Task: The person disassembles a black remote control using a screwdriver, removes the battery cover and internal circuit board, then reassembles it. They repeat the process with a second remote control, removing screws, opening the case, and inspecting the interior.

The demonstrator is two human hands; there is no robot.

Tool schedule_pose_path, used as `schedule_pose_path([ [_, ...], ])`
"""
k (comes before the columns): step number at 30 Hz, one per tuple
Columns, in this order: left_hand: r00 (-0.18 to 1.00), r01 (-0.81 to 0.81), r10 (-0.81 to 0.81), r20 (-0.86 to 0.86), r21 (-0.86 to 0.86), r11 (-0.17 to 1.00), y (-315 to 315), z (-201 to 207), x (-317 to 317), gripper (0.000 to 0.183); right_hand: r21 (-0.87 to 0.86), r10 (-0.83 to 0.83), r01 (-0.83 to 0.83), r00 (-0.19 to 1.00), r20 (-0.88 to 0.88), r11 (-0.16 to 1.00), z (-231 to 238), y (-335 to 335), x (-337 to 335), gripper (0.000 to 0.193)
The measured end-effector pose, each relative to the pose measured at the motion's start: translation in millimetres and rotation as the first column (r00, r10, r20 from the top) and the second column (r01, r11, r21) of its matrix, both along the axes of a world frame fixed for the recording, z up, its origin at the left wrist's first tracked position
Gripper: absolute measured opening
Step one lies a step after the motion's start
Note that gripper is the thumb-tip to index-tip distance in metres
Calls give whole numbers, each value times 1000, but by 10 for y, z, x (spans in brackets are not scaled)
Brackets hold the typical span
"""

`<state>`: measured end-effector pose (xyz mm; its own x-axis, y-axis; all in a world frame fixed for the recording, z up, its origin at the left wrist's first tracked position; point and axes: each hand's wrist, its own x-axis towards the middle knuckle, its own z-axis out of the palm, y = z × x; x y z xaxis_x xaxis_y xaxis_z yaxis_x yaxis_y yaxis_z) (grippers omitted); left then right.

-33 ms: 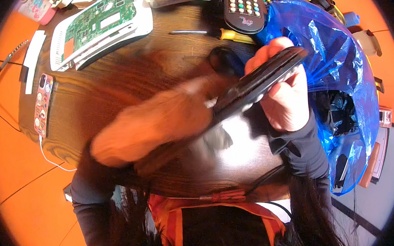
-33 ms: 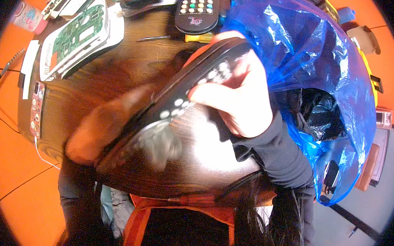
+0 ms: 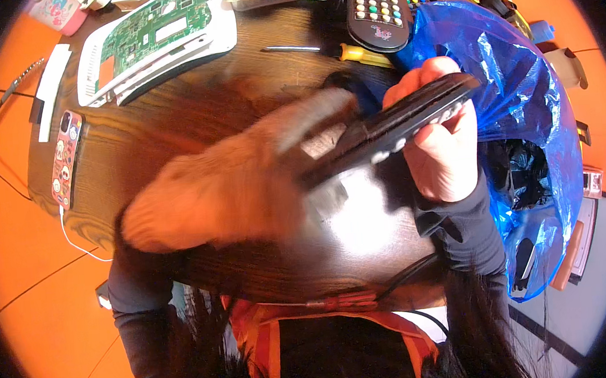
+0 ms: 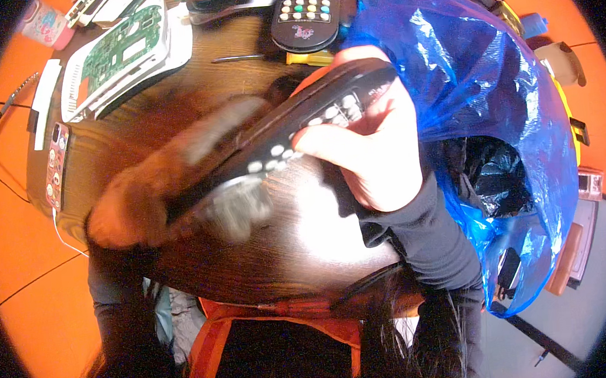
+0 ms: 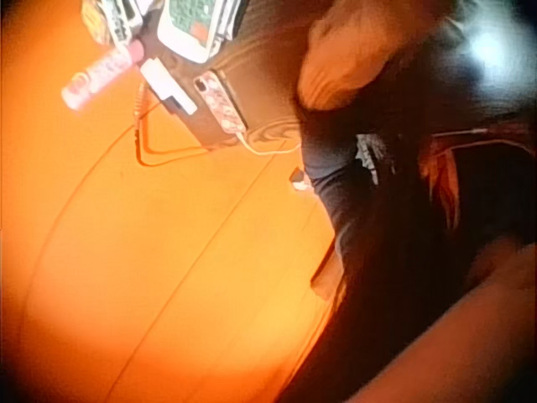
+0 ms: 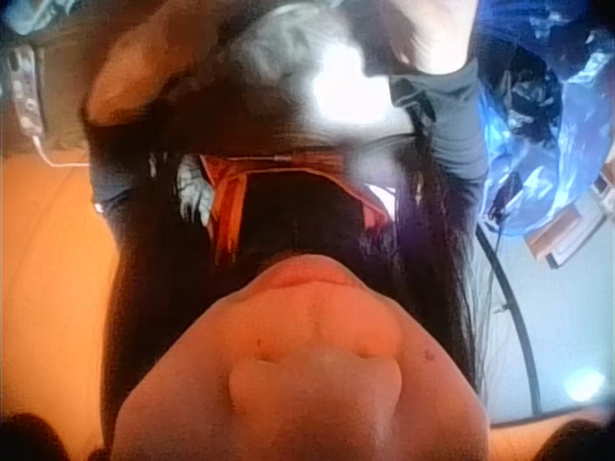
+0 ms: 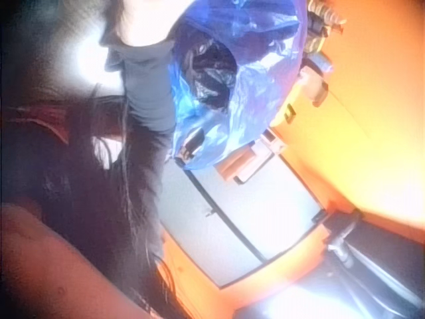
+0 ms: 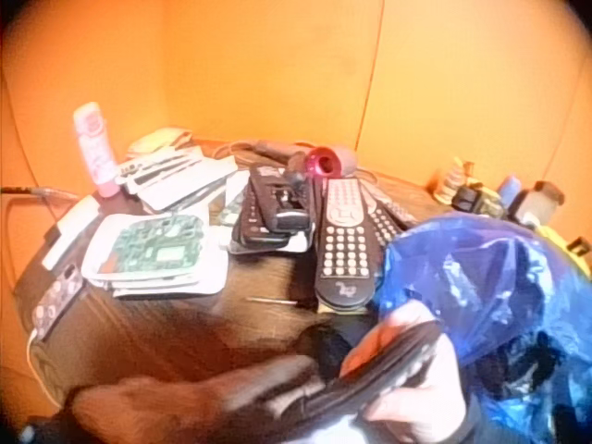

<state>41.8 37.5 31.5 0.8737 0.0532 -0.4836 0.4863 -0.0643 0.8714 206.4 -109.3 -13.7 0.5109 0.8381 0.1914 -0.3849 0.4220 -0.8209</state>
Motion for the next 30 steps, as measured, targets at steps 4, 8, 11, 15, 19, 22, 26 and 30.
schedule_pose_path([
  [4, 972, 150, -208, 110, 390, 908, 170, 175, -250, 80, -44, 53, -41, 944, 327, 998, 109, 49, 78, 51],
  [8, 961, 180, -274, 25, 697, 694, 169, 128, -399, 70, -112, 116, -43, 588, 801, 993, 225, 75, 152, 39],
  [11, 964, 155, -266, 23, 764, 626, 130, 95, -388, 64, -215, 178, 37, 437, 882, 976, 163, 59, 81, 34],
  [15, 966, 256, -208, -152, 671, 696, 136, 17, -301, 59, -208, 142, 96, 461, 876, 973, 28, 51, -15, 35],
  [19, 966, 253, -222, -135, 689, 679, 102, -74, -274, 57, -244, 141, 139, 513, 847, 960, 2, 40, -63, 36],
  [22, 978, 152, -206, -10, 712, 686, 59, -103, -293, 54, -273, 152, 166, 518, 842, 947, 3, -1, -98, 37],
  [26, 974, 189, -216, -62, 742, 643, 22, -97, -262, 50, -313, 162, 197, 544, 823, 929, -14, -50, -134, 36],
  [30, 958, 286, -201, -204, 695, 659, -2, -62, -216, 49, -341, 172, 208, 564, 808, 917, 2, -67, -156, 35],
])
